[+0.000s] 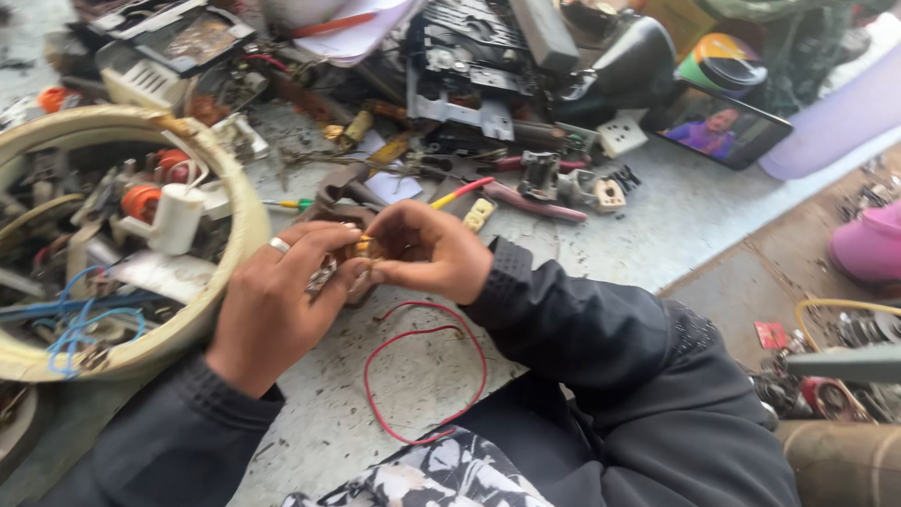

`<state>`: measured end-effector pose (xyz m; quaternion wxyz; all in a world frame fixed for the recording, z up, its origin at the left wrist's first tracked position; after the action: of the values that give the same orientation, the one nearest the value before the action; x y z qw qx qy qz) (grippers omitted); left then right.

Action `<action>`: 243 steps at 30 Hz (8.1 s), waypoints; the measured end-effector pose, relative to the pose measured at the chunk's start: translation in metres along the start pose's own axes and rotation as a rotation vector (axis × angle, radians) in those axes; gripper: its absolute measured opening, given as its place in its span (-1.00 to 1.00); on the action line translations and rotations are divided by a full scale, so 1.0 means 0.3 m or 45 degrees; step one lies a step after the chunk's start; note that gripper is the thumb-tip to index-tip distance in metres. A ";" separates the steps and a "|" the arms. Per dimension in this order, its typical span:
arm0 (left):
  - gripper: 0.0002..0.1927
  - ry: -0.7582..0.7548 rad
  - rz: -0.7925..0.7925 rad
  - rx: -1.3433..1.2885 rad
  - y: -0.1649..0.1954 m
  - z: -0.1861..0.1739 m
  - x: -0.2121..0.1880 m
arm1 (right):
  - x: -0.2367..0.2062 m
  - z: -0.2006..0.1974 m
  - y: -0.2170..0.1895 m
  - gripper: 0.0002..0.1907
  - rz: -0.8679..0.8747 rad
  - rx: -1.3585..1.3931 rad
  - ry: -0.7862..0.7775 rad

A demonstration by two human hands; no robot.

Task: The person uses a hammer to strike a small cylindrical object on a wooden block. They then use pliers to manipulate and separate parts of the object, which appears to be an electrical component.

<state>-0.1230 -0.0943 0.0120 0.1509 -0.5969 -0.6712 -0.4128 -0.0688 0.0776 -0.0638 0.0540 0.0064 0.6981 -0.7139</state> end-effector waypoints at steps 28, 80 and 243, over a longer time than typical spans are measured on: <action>-0.81 0.078 -0.262 -0.460 -0.086 0.019 -0.047 | -0.006 0.027 -0.021 -0.57 -0.006 -0.060 -0.045; -0.63 0.026 -0.406 -0.470 -0.127 0.043 -0.146 | -0.024 0.105 -0.080 -0.66 -0.281 -0.593 0.207; -0.72 -0.023 0.041 0.080 -0.073 -0.149 -0.074 | 0.027 0.179 -0.178 -0.55 -0.604 -0.968 0.380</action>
<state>-0.1510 -0.1409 0.0159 0.1700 -0.6065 -0.6755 -0.3834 -0.0780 0.0245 -0.0100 -0.2129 -0.0711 0.8923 -0.3917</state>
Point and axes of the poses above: each hand's wrist, its own x-axis towards the middle knuckle, its own z-axis out of the palm, y = z × x, the point moved 6 cm from there along x, towards the middle knuckle, and after that the axes turned 13 degrees about z, right-handed, at the moved point
